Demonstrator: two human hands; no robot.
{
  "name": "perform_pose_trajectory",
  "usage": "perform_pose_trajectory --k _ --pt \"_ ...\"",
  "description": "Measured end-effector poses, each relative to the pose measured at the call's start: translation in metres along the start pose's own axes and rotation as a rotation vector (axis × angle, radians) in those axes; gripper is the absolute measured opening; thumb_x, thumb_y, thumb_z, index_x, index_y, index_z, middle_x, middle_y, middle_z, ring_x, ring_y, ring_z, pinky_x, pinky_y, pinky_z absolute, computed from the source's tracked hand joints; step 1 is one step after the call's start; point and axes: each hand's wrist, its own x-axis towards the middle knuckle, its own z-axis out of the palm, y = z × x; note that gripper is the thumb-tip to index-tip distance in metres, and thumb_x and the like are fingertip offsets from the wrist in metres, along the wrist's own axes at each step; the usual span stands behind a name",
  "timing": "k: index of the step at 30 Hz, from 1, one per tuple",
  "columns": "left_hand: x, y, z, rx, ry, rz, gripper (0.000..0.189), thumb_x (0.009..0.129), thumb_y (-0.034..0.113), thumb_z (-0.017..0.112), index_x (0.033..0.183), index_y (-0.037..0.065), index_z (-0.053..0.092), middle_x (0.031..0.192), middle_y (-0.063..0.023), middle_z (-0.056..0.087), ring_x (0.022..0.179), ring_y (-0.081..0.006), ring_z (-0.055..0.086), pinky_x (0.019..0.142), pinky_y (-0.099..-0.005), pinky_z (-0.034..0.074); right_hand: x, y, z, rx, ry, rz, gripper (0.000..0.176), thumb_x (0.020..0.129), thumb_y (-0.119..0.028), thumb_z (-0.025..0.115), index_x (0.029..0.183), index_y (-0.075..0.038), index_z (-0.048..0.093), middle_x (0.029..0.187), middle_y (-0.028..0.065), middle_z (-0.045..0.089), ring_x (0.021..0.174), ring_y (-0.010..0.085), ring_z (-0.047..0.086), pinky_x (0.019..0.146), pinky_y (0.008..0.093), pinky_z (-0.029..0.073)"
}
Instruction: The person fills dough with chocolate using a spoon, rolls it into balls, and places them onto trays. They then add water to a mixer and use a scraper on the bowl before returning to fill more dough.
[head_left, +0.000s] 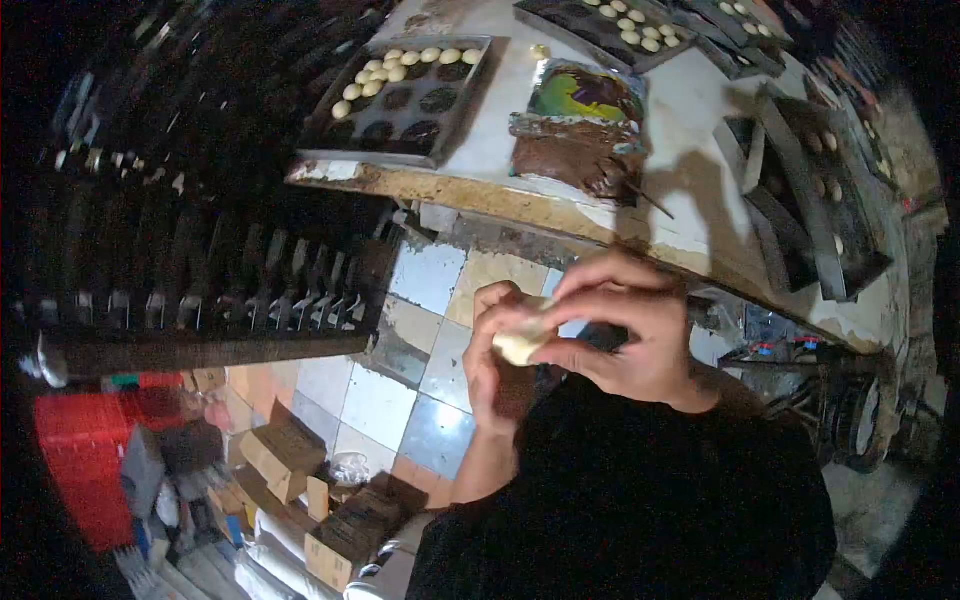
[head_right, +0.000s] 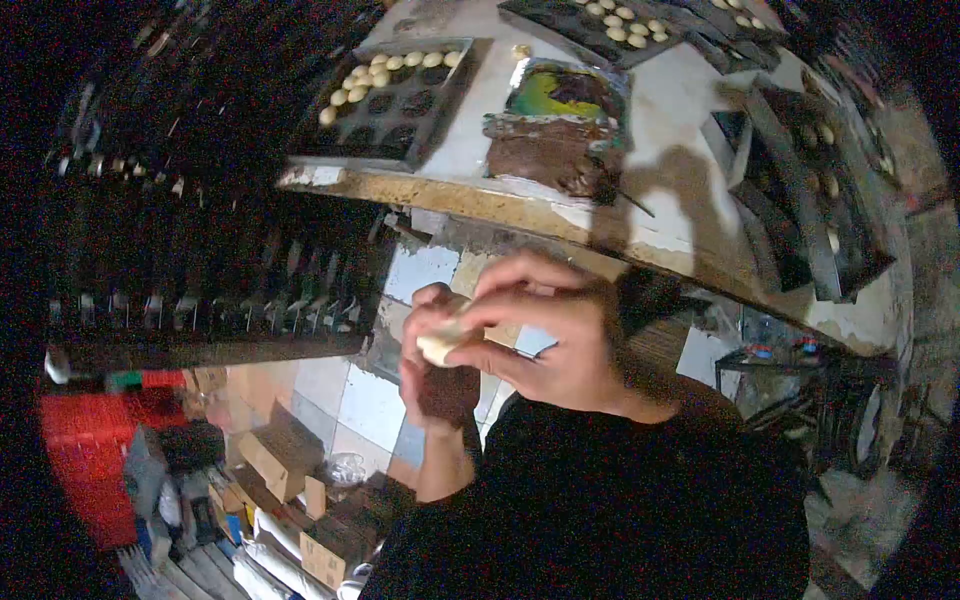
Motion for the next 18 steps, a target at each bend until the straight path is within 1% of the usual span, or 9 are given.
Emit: perform_pose_trajectory --k 3,4,7,9,12,13,15,17,18 --pt "0.021 -0.036 0.021 0.149 -0.141 0.169 0.044 0.094 0.054 0.044 0.089 0.013 0.059 0.111 -0.0132 0.042 0.104 -0.0273 0.046 0.086 -0.0406 0.043 -0.009 0.009 -0.04 0.3 -0.02 0.353 0.025 0.069 -0.009 0.082 0.09 -0.002 0.071 0.085 0.0103 0.066 0.068 0.0187 0.065 0.063 0.0286 0.052" --pt "0.032 -0.036 0.037 0.288 -0.2 0.178 0.044 0.093 0.055 0.046 0.084 0.014 0.059 0.106 -0.0112 0.041 0.098 -0.0266 0.046 0.084 -0.0417 0.044 -0.019 0.027 -0.052 0.243 0.057 0.175 0.026 0.068 -0.007 0.082 0.091 -0.002 0.071 0.084 0.0111 0.066 0.063 0.0198 0.065 0.061 0.0296 0.053" --pt "0.063 -0.066 0.089 0.467 -0.159 0.305 0.044 0.085 0.055 0.062 0.099 0.013 0.053 0.107 -0.012 0.041 0.097 -0.0254 0.045 0.083 -0.0389 0.041 -0.031 0.046 -0.096 0.122 0.195 0.01 0.035 0.071 0.0 0.074 0.106 -0.002 0.067 0.096 0.0131 0.067 0.083 0.0253 0.067 0.075 0.0327 0.054" --pt "0.084 -0.095 0.129 0.593 -0.101 0.44 0.067 0.077 0.043 0.077 0.122 0.004 0.046 0.106 -0.0122 0.042 0.089 -0.0227 0.046 0.077 -0.0357 0.041 -0.032 0.054 -0.125 -0.123 0.281 -0.022 0.038 0.072 0.004 0.07 0.11 -0.001 0.066 0.111 0.0138 0.065 0.097 0.0262 0.066 0.087 0.0359 0.053" --pt "0.097 -0.136 0.208 0.287 -0.115 0.242 0.106 0.063 0.048 0.086 0.138 -0.001 0.029 0.111 -0.0103 0.042 0.091 -0.0172 0.047 0.076 -0.0326 0.042 -0.045 0.085 -0.192 -0.162 0.422 -0.152 0.032 0.075 0.004 0.067 0.106 -0.001 0.068 0.103 0.0142 0.067 0.094 0.0264 0.067 0.084 0.0357 0.054" --pt "0.1 -0.149 0.233 0.116 -0.137 0.03 0.106 0.057 0.05 0.088 0.134 -0.002 0.037 0.111 -0.0098 0.044 0.092 -0.0162 0.049 0.075 -0.0322 0.045 -0.05 0.098 -0.211 -0.068 0.473 -0.173 0.029 0.076 0.002 0.066 0.105 -0.002 0.068 0.101 0.0141 0.068 0.092 0.0263 0.068 0.083 0.0353 0.054" --pt "0.141 -0.17 0.258 0.243 -0.691 0.089 0.09 0.058 0.047 0.089 0.123 -0.002 0.051 0.101 -0.0092 0.051 0.09 -0.0187 0.053 0.072 -0.0344 0.047 -0.062 0.119 -0.239 0.104 0.519 -0.125 0.02 0.08 -0.005 0.066 0.1 -0.002 0.069 0.089 0.0125 0.069 0.084 0.0276 0.068 0.077 0.0345 0.054" --pt "0.148 -0.221 0.296 -0.038 -0.626 0.261 0.037 0.069 0.028 0.085 0.08 0.001 0.062 0.076 -0.0094 0.059 0.072 -0.024 0.056 0.066 -0.0358 0.047 -0.076 0.122 -0.277 -0.089 0.398 0.127 0.016 0.083 -0.008 0.064 0.097 -0.001 0.067 0.093 0.0132 0.067 0.084 0.0311 0.066 0.078 0.0368 0.053" --pt "0.151 -0.228 0.305 0.075 -0.611 0.225 0.032 0.071 0.025 0.083 0.076 0.002 0.061 0.074 -0.0096 0.06 0.07 -0.0238 0.057 0.065 -0.0356 0.047 -0.077 0.116 -0.301 -0.231 0.285 0.243 0.016 0.085 -0.01 0.063 0.098 -0.001 0.066 0.097 0.0141 0.065 0.086 0.0333 0.064 0.079 0.0389 0.052"
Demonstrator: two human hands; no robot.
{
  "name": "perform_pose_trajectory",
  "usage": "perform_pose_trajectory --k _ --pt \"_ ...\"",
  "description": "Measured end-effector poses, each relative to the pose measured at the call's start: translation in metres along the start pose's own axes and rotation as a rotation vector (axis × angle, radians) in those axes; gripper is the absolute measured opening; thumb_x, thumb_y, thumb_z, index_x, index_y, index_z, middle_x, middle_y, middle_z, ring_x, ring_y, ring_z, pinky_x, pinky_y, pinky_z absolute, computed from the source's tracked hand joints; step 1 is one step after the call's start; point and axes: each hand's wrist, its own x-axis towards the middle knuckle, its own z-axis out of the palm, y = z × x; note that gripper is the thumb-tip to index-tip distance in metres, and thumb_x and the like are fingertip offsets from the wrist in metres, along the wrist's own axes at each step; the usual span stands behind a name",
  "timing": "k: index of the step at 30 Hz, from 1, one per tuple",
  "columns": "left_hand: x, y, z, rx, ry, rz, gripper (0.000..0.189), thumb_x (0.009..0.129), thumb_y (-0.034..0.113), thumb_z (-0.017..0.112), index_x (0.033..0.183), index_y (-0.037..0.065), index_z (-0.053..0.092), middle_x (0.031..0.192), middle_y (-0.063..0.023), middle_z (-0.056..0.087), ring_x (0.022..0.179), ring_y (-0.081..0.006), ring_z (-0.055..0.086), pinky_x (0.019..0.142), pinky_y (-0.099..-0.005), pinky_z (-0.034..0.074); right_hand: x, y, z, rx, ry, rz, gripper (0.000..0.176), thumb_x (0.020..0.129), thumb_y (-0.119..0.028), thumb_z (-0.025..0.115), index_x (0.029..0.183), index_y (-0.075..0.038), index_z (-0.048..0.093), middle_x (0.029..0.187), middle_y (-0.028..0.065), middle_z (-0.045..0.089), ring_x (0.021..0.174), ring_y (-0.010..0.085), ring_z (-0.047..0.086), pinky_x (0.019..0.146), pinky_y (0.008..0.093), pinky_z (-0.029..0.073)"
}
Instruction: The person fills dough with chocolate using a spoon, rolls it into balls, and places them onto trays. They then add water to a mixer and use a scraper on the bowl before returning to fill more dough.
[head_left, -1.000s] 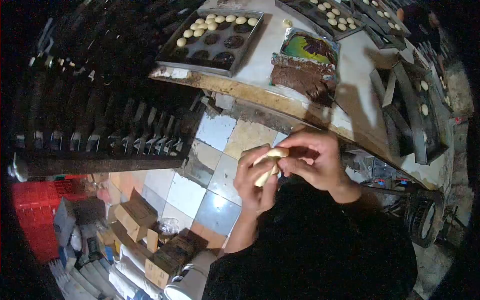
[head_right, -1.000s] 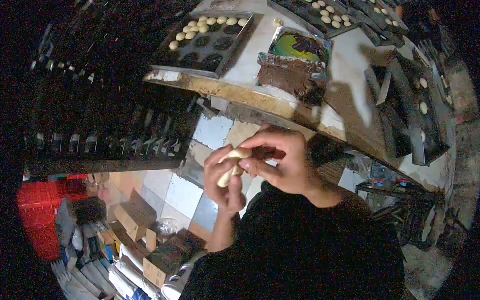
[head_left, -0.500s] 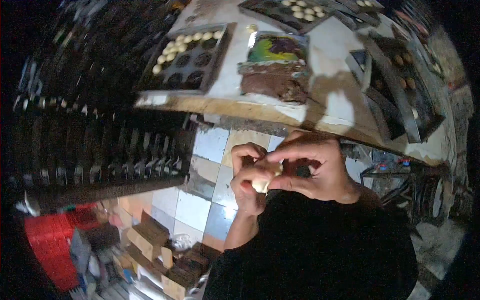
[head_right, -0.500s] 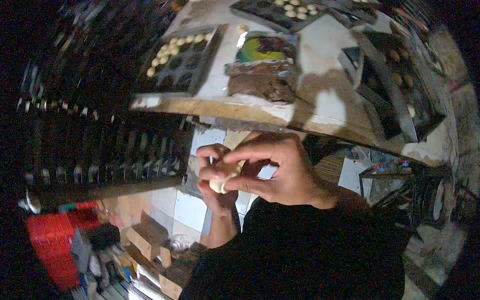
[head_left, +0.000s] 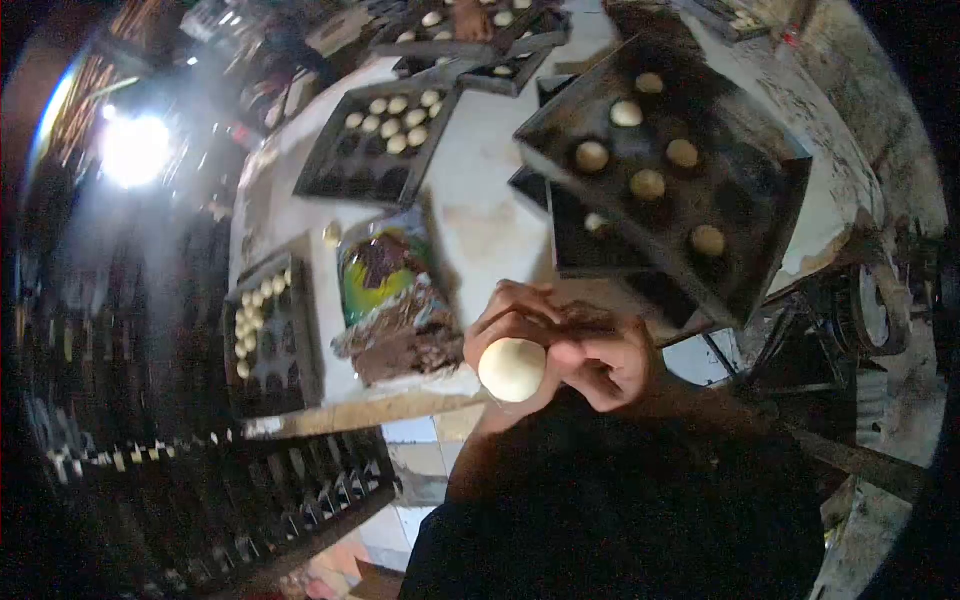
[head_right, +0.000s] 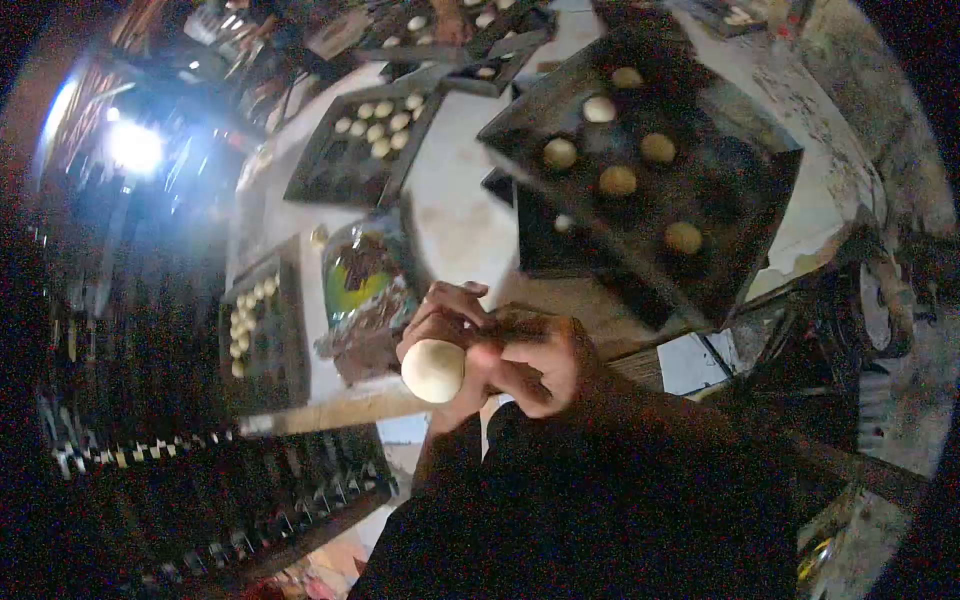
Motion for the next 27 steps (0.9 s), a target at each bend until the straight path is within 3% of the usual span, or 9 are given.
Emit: perform_pose_trajectory --k 3,7,13,15,17,19,22,24,27 --pt "0.005 -0.006 0.016 0.341 -0.118 -0.451 0.019 0.076 0.013 0.078 0.08 0.004 0.062 0.072 -0.0075 0.061 0.071 -0.0205 0.059 0.066 -0.0349 0.049 -0.005 0.008 -0.042 -0.262 0.118 0.08 0.026 0.088 -0.014 0.06 0.112 -0.002 0.06 0.113 0.0176 0.06 0.099 0.0353 0.06 0.088 0.0425 0.049" --pt "-0.029 -0.068 0.065 -0.002 -0.5 -0.759 0.028 0.077 0.013 0.077 0.096 0.004 0.059 0.08 -0.0069 0.06 0.077 -0.0185 0.06 0.069 -0.0331 0.05 -0.006 -0.004 -0.067 -0.528 0.013 -0.03 0.039 0.089 -0.016 0.058 0.126 -0.007 0.051 0.126 0.0196 0.05 0.118 0.0367 0.049 0.098 0.0478 0.042" --pt "-0.007 -0.078 0.097 -0.28 -0.9 -0.787 0.046 0.079 0.012 0.075 0.12 0.003 0.054 0.093 -0.0059 0.059 0.087 -0.0155 0.06 0.072 -0.0304 0.05 -0.045 0.031 -0.122 -0.421 0.076 0.294 0.022 0.093 -0.014 0.054 0.112 -0.003 0.054 0.114 0.0188 0.057 0.109 0.0354 0.055 0.096 0.0436 0.044" --pt "0.026 -0.06 0.084 -0.22 -0.972 -0.891 0.051 0.078 0.012 0.077 0.122 0.003 0.054 0.092 -0.0045 0.058 0.086 -0.0141 0.059 0.073 -0.0296 0.05 -0.045 0.044 -0.157 -0.37 0.327 0.503 0.022 0.094 -0.014 0.053 0.112 -0.002 0.056 0.109 0.0201 0.059 0.104 0.0368 0.058 0.094 0.0411 0.045" --pt "0.028 -0.057 0.066 -0.219 -0.735 -0.885 0.049 0.077 0.015 0.079 0.118 0.002 0.056 0.085 -0.0009 0.052 0.077 -0.011 0.052 0.071 -0.0254 0.046 -0.038 0.085 -0.202 -0.655 0.432 0.639 0.036 0.096 -0.026 0.055 0.122 -0.001 0.054 0.124 0.0184 0.054 0.109 0.0308 0.058 0.091 0.0373 0.046" --pt "0.026 -0.069 0.04 -0.228 -0.582 -0.844 0.047 0.078 0.014 0.078 0.117 0.002 0.056 0.083 0.0004 0.05 0.073 -0.0085 0.048 0.068 -0.0228 0.042 -0.034 0.128 -0.228 -0.887 0.209 0.723 0.044 0.094 -0.027 0.057 0.129 -0.002 0.049 0.131 0.021 0.049 0.12 0.0356 0.05 0.099 0.0409 0.041" --pt "0.025 -0.067 -0.014 -0.177 -0.411 -0.832 0.04 0.08 0.012 0.076 0.114 0.004 0.057 0.079 0.0024 0.046 0.069 -0.0059 0.043 0.063 -0.0201 0.037 -0.038 0.148 -0.226 -0.989 -0.162 0.585 0.055 0.092 -0.029 0.059 0.137 -0.003 0.04 0.14 0.0226 0.04 0.131 0.0383 0.038 0.109 0.0441 0.032" --pt "0.01 -0.071 -0.053 -0.222 -0.242 -0.884 0.036 0.082 0.01 0.074 0.113 0.005 0.057 0.077 0.0036 0.044 0.067 -0.0052 0.04 0.061 -0.0203 0.035 -0.022 0.135 -0.222 -1.059 -0.423 0.872 0.066 0.091 -0.033 0.059 0.143 -0.004 0.032 0.149 0.0218 0.028 0.136 0.0391 0.028 0.113 0.0452 0.025" --pt "-0.026 -0.071 -0.131 0.004 -0.001 -0.828 0.023 0.086 0.007 0.069 0.107 0.005 0.06 0.075 0.0045 0.046 0.068 -0.0061 0.044 0.061 -0.0215 0.038 -0.031 0.148 -0.24 -1.117 -0.401 0.95 0.062 0.095 -0.035 0.052 0.145 -0.006 0.031 0.149 0.0192 0.031 0.14 0.0368 0.023 0.116 0.0435 0.016"
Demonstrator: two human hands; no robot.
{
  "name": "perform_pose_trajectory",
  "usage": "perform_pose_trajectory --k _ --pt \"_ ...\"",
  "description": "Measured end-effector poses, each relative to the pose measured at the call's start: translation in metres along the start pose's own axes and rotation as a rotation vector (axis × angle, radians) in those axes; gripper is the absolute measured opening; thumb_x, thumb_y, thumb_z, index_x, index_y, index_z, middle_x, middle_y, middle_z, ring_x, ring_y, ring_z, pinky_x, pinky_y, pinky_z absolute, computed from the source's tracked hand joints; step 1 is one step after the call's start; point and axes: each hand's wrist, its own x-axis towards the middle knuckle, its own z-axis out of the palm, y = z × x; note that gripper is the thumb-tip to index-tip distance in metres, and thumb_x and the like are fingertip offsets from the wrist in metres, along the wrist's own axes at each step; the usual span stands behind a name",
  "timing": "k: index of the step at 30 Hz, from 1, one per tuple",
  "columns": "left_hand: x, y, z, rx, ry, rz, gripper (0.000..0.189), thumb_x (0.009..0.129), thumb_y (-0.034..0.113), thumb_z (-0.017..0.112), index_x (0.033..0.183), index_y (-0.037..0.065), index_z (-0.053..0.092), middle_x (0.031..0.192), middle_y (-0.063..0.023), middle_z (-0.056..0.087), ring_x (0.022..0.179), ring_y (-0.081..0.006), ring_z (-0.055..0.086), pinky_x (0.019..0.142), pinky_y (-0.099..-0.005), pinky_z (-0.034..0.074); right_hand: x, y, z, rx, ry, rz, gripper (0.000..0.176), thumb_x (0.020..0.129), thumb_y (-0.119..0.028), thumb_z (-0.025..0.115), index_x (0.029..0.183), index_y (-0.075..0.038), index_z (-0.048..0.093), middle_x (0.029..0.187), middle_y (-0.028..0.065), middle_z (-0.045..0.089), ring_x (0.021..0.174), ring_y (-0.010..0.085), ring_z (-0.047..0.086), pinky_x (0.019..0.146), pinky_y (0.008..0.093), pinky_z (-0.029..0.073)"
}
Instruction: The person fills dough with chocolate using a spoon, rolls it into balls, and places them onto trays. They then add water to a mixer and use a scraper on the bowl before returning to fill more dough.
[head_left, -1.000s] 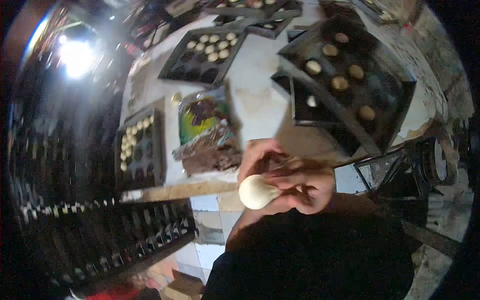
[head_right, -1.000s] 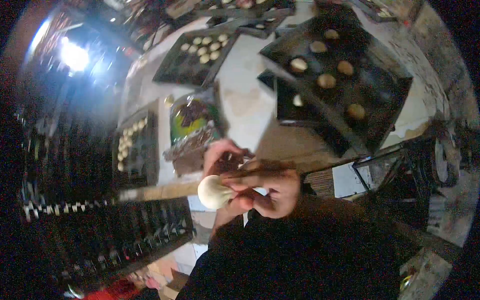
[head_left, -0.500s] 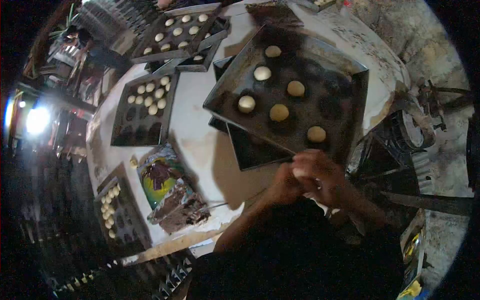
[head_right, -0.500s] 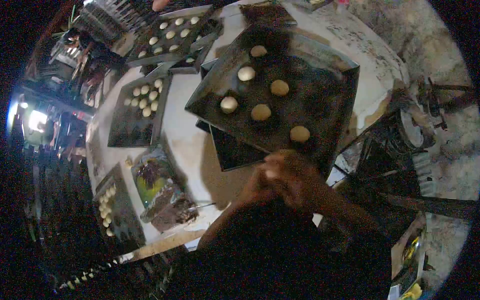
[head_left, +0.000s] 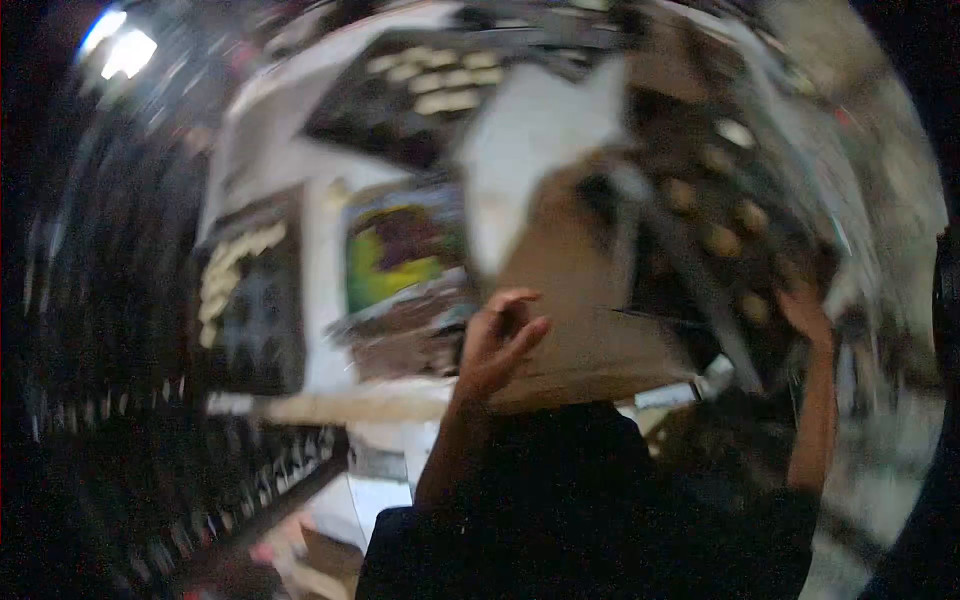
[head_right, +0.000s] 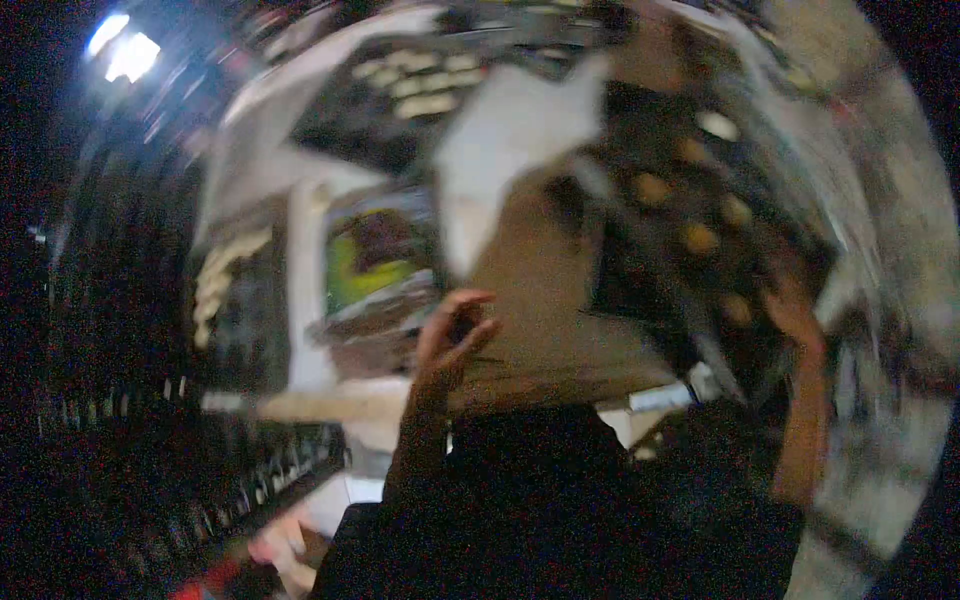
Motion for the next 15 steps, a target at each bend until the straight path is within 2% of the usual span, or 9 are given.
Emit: perform_pose_trajectory --k 1,2,4,6,7,8,10,13,15 --pt "-0.009 -0.007 -0.031 0.12 0.116 0.055 0.021 0.087 0.007 0.068 0.106 0.005 0.06 0.076 0.0038 0.048 0.069 -0.0067 0.046 0.061 -0.022 0.039 0.013 0.018 0.036 0.104 0.565 -0.093 0.055 0.095 -0.029 0.053 0.141 -0.004 0.038 0.146 0.0193 0.036 0.137 0.035 0.03 0.114 0.0434 0.021" --pt "-0.022 -0.014 -0.07 0.244 0.223 0.095 0.019 0.087 0.007 0.068 0.104 0.005 0.061 0.077 0.0032 0.051 0.071 -0.0074 0.048 0.062 -0.0224 0.04 -0.006 -0.016 -0.002 0.031 0.61 0.099 0.051 0.098 -0.033 0.047 0.142 -0.008 0.039 0.146 0.0172 0.036 0.135 0.0387 0.031 0.113 0.0454 0.023" --pt "-0.042 -0.044 -0.173 0.291 0.583 0.226 0.016 0.09 0.012 0.066 0.103 0.004 0.062 0.087 -0.0015 0.059 0.074 -0.0102 0.052 0.064 -0.025 0.043 -0.026 -0.063 -0.041 0.069 0.843 0.015 0.054 0.099 -0.045 0.041 0.14 -0.01 0.043 0.145 0.0172 0.038 0.136 0.0374 0.03 0.112 0.047 0.025" --pt "-0.058 -0.026 -0.295 0.412 0.856 0.334 0.023 0.092 0.021 0.063 0.107 0.002 0.062 0.093 -0.0071 0.063 0.076 -0.0115 0.054 0.067 -0.0273 0.045 -0.054 -0.068 -0.033 0.113 0.935 -0.17 0.049 0.1 -0.041 0.039 0.137 -0.009 0.047 0.144 0.0168 0.039 0.135 0.0342 0.033 0.11 0.0465 0.029" --pt "-0.067 -0.022 -0.359 0.464 1.042 0.107 0.03 0.094 0.027 0.059 0.109 0.001 0.063 0.088 -0.0077 0.063 0.078 -0.0119 0.055 0.071 -0.0269 0.045 -0.056 -0.076 -0.033 0.118 0.988 -0.249 0.047 0.101 -0.04 0.038 0.135 -0.008 0.049 0.143 0.0165 0.04 0.134 0.0326 0.035 0.11 0.0462 0.031" --pt "-0.065 -0.009 -0.397 0.493 1.269 0.067 0.04 0.091 0.036 0.061 0.11 0.001 0.064 0.09 -0.0124 0.067 0.081 -0.021 0.062 0.073 -0.0331 0.047 -0.05 -0.102 -0.035 0.184 0.989 -0.278 0.044 0.101 -0.036 0.04 0.134 -0.008 0.05 0.141 0.0162 0.042 0.132 0.0312 0.038 0.107 0.0451 0.035" --pt "-0.071 -0.046 -0.53 0.681 1.302 -0.179 0.047 0.09 0.045 0.057 0.107 0.002 0.066 0.098 -0.0172 0.066 0.085 -0.0305 0.063 0.075 -0.0406 0.047 -0.064 -0.167 -0.046 0.117 0.989 -0.308 0.038 0.1 -0.029 0.045 0.131 -0.008 0.054 0.137 0.0148 0.045 0.123 0.0275 0.046 0.097 0.0416 0.043" --pt "-0.049 -0.087 -0.654 1.014 0.941 -0.64 0.057 0.088 0.056 0.052 0.104 0.003 0.068 0.108 -0.0238 0.065 0.092 -0.0424 0.064 0.079 -0.0504 0.047 -0.08 -0.228 -0.05 -0.058 0.933 -0.274 0.031 0.099 -0.021 0.05 0.126 -0.007 0.058 0.135 0.0117 0.046 0.106 0.0222 0.057 0.084 0.0365 0.05" --pt "-0.018 -0.098 -0.683 1.16 0.984 -0.559 0.056 0.089 0.055 0.049 0.102 0.004 0.068 0.107 -0.0227 0.065 0.092 -0.0407 0.064 0.08 -0.0491 0.048 -0.091 -0.256 -0.054 0.082 0.907 -0.324 0.03 0.099 -0.022 0.051 0.124 -0.007 0.059 0.137 0.0103 0.043 0.1 0.0222 0.058 0.08 0.0344 0.05"
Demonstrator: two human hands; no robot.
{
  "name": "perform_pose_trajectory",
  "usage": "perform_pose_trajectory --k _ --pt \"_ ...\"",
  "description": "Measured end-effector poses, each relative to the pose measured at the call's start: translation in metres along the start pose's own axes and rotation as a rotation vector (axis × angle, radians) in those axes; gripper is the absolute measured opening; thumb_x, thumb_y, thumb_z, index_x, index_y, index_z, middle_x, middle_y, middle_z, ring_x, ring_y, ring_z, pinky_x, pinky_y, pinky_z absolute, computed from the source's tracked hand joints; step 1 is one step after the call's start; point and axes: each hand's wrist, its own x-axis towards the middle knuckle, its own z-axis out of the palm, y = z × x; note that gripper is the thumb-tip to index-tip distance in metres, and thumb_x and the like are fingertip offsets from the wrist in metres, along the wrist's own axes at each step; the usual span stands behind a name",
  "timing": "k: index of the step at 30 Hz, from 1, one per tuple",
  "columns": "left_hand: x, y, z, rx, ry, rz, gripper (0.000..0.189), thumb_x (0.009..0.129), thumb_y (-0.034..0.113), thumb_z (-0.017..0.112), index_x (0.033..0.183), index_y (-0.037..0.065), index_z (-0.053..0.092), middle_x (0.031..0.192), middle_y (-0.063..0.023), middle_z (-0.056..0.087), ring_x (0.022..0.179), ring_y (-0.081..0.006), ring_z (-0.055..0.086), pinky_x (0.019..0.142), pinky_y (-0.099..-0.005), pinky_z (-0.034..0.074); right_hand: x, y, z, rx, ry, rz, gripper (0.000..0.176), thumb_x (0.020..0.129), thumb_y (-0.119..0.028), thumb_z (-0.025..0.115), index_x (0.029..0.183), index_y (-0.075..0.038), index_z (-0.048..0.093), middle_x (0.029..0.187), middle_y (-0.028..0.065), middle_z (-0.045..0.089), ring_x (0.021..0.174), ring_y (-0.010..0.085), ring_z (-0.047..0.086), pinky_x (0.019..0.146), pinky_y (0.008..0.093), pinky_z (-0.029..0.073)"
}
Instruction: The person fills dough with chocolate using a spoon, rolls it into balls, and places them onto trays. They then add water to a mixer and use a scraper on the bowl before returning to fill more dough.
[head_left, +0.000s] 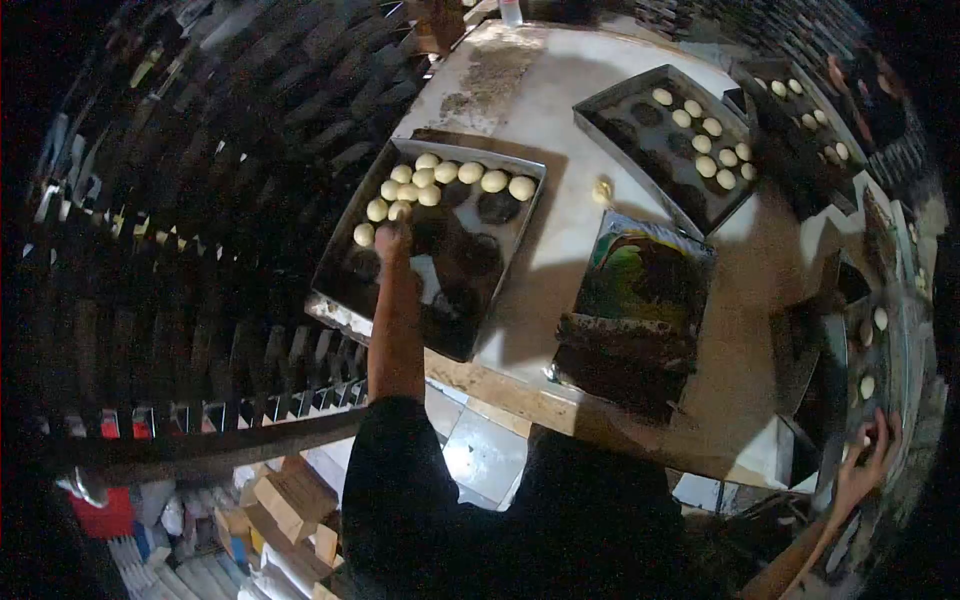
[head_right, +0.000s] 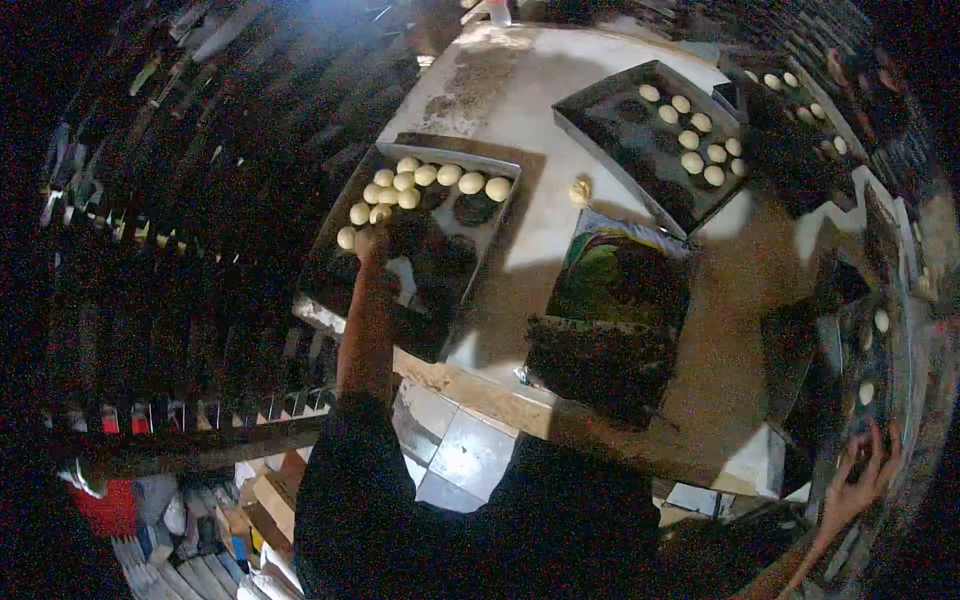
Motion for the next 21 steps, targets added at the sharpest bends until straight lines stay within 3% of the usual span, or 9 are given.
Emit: perform_pose_trajectory --k 4,8,9,11,14,15,18,20,21 --pt "0.006 0.026 0.041 -0.031 0.411 0.179 0.054 0.093 0.049 0.047 0.097 -0.002 0.062 0.091 -0.0192 0.066 0.078 -0.035 0.063 0.073 -0.0436 0.05 0.023 -0.079 -0.013 -0.029 0.025 -0.061 0.028 0.087 -0.006 0.057 0.114 -0.002 0.061 0.129 0.0145 0.049 0.093 0.0228 0.057 0.085 0.0354 0.047" --pt "-0.133 0.146 -0.037 -0.836 0.396 0.29 0.031 0.094 0.026 0.056 0.102 -0.004 0.05 0.093 -0.0133 0.058 0.087 -0.0245 0.057 0.077 -0.0325 0.047 0.026 -0.122 0.0 0.25 -0.034 -0.138 0.026 0.082 -0.008 0.062 0.107 0.0 0.063 0.109 0.0153 0.058 0.095 0.0233 0.058 0.082 0.0351 0.047" --pt "-0.179 0.169 -0.039 -1.161 0.37 0.406 0.027 0.094 0.018 0.058 0.106 -0.003 0.047 0.097 -0.012 0.056 0.089 -0.0223 0.055 0.078 -0.0316 0.046 0.013 -0.128 0.023 0.556 -0.084 0.08 0.029 0.089 -0.022 0.058 0.107 0.0 0.064 0.105 0.0135 0.059 0.094 0.0241 0.06 0.08 0.0344 0.049" --pt "-0.288 0.205 -0.044 -1.39 -0.176 0.483 0.036 0.092 0.001 0.054 0.123 0.001 0.037 0.115 -0.0159 0.051 0.103 -0.0219 0.054 0.091 -0.0354 0.045 0.004 -0.156 0.059 0.849 -0.247 0.101 0.038 0.092 -0.03 0.053 0.115 -0.002 0.063 0.102 0.0129 0.06 0.081 0.0189 0.06 0.072 0.0321 0.05" --pt "-0.462 0.288 -0.109 -1.133 -0.544 0.528 0.073 0.084 0.001 0.067 0.144 0.005 0.026 0.109 -0.0137 0.059 0.099 -0.0204 0.058 0.091 -0.0333 0.046 0.0 -0.186 0.085 1.03 -0.617 0.18 0.043 0.094 -0.031 0.052 0.125 -0.002 0.059 0.103 0.0137 0.061 0.078 0.0188 0.061 0.074 0.0326 0.05" --pt "-0.484 0.295 -0.088 -1.07 -0.571 0.78 0.082 0.082 0.0 0.07 0.148 0.005 0.02 0.108 -0.0152 0.061 0.1 -0.0209 0.059 0.095 -0.0343 0.043 0.004 -0.184 0.081 1.14 -0.617 0.187 0.042 0.092 -0.028 0.056 0.125 -0.003 0.059 0.104 0.0145 0.062 0.081 0.0198 0.062 0.076 0.0334 0.051" --pt "-0.527 0.329 -0.125 -1.167 -0.685 0.807 0.103 0.073 0.016 0.082 0.149 0.001 0.014 0.132 -0.0186 0.047 0.114 -0.0242 0.052 0.098 -0.0371 0.041 0.008 -0.164 0.07 1.566 -0.447 0.296 0.042 0.085 -0.017 0.066 0.126 -0.007 0.059 0.108 0.0168 0.064 0.09 0.0231 0.064 0.081 0.0352 0.051" --pt "-0.538 0.331 -0.104 -1.473 -0.879 0.72 0.109 0.069 0.031 0.085 0.149 0.0 0.017 0.137 -0.0165 0.04 0.117 -0.0217 0.046 0.097 -0.0345 0.04 0.014 -0.138 0.073 1.395 -0.259 -0.114 0.049 0.076 -0.009 0.073 0.123 -0.007 0.059 0.114 0.0188 0.062 0.102 0.0292 0.062 0.088 0.0385 0.049" --pt "-0.544 0.339 -0.116 -1.502 -0.908 0.77 0.082 0.08 0.027 0.077 0.143 -0.001 0.034 0.125 -0.0135 0.049 0.109 -0.0192 0.05 0.096 -0.031 0.04 0.014 -0.129 0.072 1.295 -0.167 -0.313 0.053 0.072 -0.005 0.077 0.122 -0.007 0.059 0.117 0.0197 0.061 0.107 0.0322 0.06 0.092 0.0401 0.048"
